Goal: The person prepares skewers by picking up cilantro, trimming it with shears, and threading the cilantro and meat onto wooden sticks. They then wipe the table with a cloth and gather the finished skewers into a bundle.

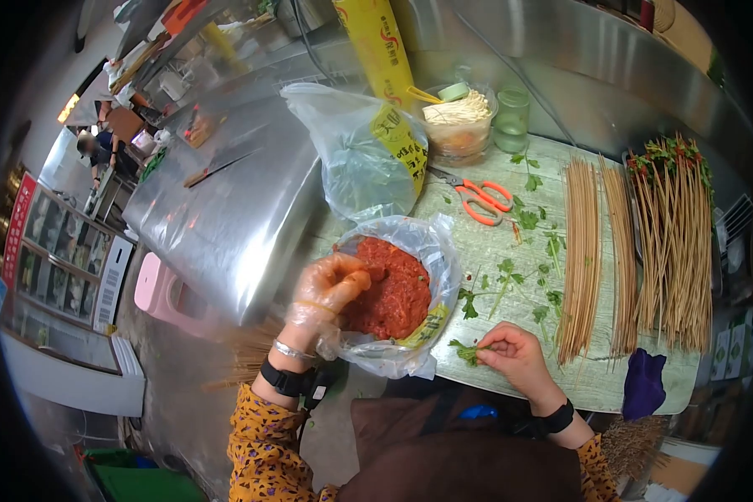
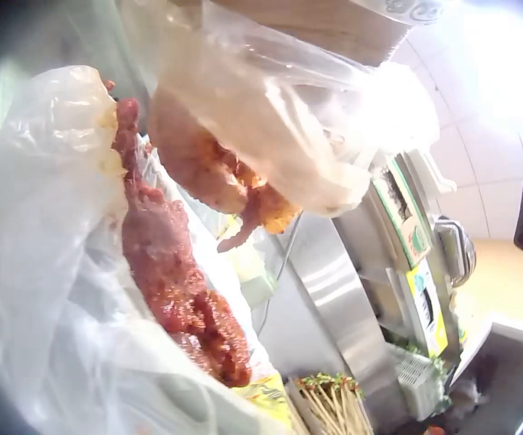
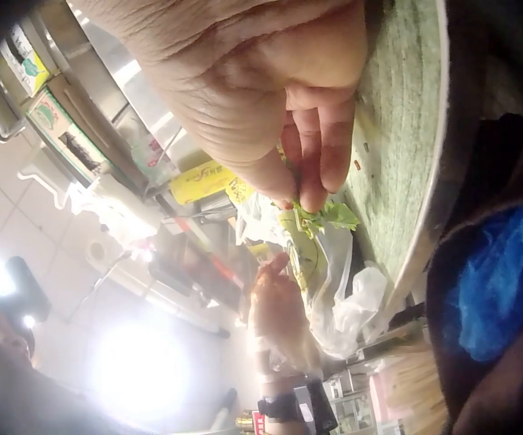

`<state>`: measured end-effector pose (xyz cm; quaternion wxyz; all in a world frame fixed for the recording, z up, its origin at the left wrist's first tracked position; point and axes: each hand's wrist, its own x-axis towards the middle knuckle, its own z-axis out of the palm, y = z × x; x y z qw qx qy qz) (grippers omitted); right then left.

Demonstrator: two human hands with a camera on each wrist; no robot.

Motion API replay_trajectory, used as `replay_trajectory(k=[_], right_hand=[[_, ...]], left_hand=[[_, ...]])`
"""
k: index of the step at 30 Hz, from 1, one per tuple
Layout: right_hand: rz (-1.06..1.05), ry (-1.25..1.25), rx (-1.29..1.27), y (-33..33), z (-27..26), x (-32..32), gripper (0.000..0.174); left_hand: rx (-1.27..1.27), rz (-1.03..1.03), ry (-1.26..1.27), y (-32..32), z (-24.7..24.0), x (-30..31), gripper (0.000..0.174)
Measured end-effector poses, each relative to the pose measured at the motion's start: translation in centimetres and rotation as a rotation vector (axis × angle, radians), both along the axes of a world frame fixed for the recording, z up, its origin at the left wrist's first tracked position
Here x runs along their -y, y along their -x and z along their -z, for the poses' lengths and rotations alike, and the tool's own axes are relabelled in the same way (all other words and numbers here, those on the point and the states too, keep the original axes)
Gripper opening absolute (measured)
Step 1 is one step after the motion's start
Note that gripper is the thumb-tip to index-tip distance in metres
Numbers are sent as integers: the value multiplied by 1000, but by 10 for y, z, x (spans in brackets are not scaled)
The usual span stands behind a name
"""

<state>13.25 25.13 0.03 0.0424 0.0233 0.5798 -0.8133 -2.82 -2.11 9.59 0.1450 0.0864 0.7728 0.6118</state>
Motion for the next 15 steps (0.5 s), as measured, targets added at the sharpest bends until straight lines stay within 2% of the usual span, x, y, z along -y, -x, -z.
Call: replay_trajectory(k=[4,7,10,13,15], right_hand=[[-4,-1,6,0,1,0,11],[-8,20,4,0,-1,0,11],[-9,36,11,0,-1,-1,11],[-14,48,23,-1,-1,-1,13],[-11,53,39,-2,0,-1,14]], left_hand=[[106,87,-453,7,11,13,23],[128,43,-444,5,13,15,29],[129,-54,-442,0,13,12,27],[213,-213,-459,-13,7,-1,28],[110,-145,-404,-14,17,4,26]])
